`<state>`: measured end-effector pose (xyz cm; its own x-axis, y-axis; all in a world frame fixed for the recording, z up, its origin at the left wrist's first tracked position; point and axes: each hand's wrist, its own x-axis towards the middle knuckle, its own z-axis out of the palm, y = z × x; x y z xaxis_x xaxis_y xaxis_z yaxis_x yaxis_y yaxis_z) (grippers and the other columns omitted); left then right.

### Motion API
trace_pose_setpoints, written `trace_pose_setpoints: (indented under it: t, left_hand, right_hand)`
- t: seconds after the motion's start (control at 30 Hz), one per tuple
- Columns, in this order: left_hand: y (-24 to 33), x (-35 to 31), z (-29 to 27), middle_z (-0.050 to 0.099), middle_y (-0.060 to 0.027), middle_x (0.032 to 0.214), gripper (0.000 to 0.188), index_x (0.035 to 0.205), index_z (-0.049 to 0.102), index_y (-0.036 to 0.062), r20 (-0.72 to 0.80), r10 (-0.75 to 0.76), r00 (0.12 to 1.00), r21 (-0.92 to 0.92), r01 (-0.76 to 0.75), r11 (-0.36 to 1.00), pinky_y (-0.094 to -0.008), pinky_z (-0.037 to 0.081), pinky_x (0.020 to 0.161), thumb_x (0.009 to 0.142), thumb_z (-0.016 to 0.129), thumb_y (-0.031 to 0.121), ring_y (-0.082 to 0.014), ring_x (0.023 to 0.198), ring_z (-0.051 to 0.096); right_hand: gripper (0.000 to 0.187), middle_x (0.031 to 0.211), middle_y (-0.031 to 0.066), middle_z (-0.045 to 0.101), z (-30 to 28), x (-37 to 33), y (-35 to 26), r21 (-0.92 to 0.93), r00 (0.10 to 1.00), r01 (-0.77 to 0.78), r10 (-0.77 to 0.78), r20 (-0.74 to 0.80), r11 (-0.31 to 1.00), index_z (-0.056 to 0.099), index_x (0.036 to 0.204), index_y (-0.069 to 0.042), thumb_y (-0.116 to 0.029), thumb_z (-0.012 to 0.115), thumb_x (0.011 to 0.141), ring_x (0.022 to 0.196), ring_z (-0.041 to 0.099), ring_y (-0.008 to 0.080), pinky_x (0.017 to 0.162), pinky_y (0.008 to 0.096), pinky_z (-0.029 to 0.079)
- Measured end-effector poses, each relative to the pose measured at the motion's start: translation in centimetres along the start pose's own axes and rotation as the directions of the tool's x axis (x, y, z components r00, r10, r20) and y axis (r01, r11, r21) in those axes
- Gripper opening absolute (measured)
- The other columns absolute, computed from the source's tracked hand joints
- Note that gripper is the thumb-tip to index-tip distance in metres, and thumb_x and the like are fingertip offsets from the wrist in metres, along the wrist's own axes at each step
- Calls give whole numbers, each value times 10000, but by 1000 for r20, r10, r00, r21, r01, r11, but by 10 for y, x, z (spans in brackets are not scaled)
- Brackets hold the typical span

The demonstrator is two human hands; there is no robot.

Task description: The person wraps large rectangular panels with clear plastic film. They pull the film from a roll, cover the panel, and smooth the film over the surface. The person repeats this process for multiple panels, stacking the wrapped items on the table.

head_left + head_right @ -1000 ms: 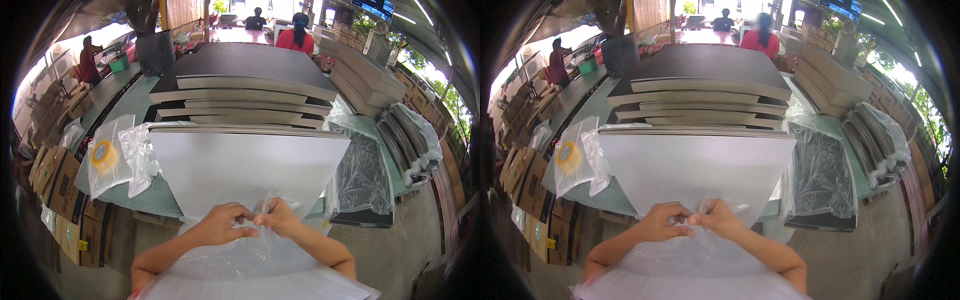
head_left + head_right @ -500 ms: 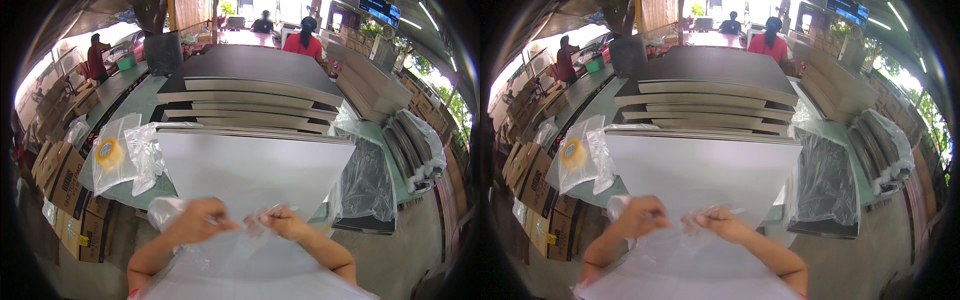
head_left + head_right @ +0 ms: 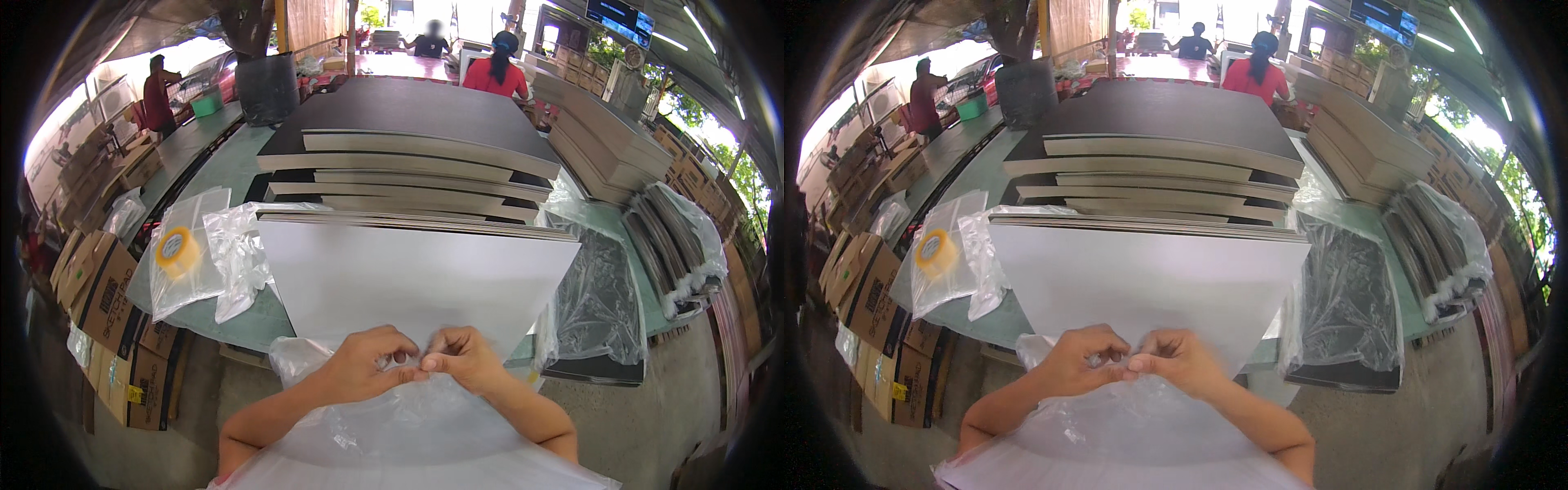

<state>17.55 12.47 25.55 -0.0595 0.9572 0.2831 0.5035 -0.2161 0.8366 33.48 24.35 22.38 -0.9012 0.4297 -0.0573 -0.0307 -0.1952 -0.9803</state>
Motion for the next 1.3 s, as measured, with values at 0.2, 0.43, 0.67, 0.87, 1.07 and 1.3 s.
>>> trace_pose_setpoints:
  t: [0.2,0.43,0.67,0.87,1.07,1.3]
  left_hand:
    - [-89,-71,-89,535,-45,647,78,672,551,28,-443,-34,896,359,213,909,-263,420,529,723,601,57,-140,573,509]
    - [25,-26,-55,534,-106,864,253,887,502,37,-321,480,817,466,-305,830,-330,433,678,744,592,225,-253,774,532]
    - [26,-17,-2,542,-115,664,135,897,518,44,114,-1,993,-136,17,991,-300,438,610,778,545,103,-214,631,552]
    - [-18,-14,2,559,-64,703,108,854,512,-4,182,-51,982,-292,104,951,-249,425,602,780,435,-21,-126,633,526]
    - [14,-2,-32,541,-33,731,106,874,509,-10,540,131,831,-501,192,844,-250,423,639,775,473,-18,-99,669,520]
    - [-4,-9,-87,586,-74,738,132,899,493,-15,557,237,796,-518,110,848,-270,420,632,776,505,34,-166,677,537]
  right_hand:
    - [182,708,35,564,-36,-30,-15,617,979,161,-204,-1,770,570,708,-31,-197,614,767,681,534,119,615,242,437]
    - [134,893,89,539,16,-20,-35,-126,968,192,-166,189,973,586,741,-21,-151,594,772,834,533,142,721,300,454]
    - [377,1107,121,448,17,-30,-69,-477,756,619,-639,145,624,473,1043,-42,-98,632,707,963,510,228,792,326,439]
    - [324,901,104,561,-11,-27,-37,250,973,25,-81,215,968,519,992,0,-240,538,775,925,510,222,851,326,363]
    - [433,892,98,560,23,-23,-28,-467,510,478,197,837,745,549,917,4,-405,469,800,852,509,233,801,371,373]
    - [412,954,177,545,-15,-62,-45,-646,545,266,441,713,716,477,1032,22,-319,486,802,894,523,273,792,359,395]
